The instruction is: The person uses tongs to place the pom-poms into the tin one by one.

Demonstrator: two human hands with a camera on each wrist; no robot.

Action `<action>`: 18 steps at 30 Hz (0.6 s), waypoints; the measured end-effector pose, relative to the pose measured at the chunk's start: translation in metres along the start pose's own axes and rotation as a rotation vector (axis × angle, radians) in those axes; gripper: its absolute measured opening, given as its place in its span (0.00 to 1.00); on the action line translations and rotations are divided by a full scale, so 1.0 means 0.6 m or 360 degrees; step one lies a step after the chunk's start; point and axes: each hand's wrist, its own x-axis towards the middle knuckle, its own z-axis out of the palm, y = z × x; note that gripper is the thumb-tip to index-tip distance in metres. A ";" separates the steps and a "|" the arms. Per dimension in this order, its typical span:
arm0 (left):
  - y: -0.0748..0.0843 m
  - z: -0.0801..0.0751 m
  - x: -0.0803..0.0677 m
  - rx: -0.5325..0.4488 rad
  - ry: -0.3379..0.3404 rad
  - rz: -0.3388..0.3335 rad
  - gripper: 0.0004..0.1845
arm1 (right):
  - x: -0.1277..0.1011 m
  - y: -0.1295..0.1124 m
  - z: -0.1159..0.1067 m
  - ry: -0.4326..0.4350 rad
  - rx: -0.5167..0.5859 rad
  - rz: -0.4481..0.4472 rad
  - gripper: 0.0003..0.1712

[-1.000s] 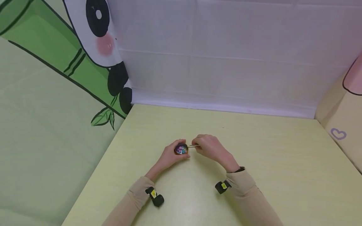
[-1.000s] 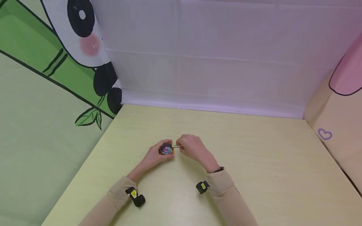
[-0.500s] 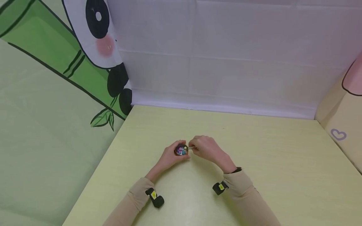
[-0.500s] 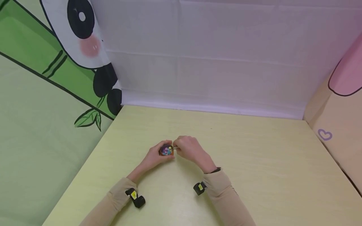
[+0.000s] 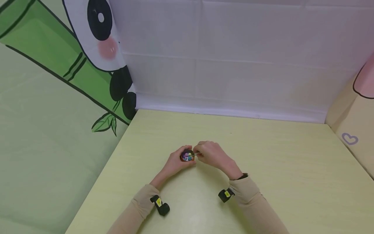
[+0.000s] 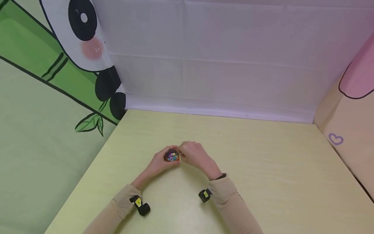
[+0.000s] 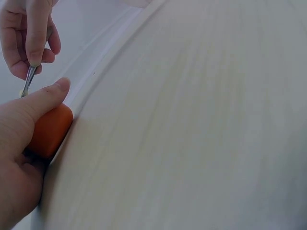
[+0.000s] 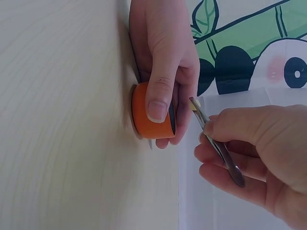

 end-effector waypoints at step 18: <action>-0.004 -0.007 -0.005 0.0002 -0.0012 0.0014 0.35 | 0.001 -0.014 0.000 -0.0014 0.0024 0.0032 0.07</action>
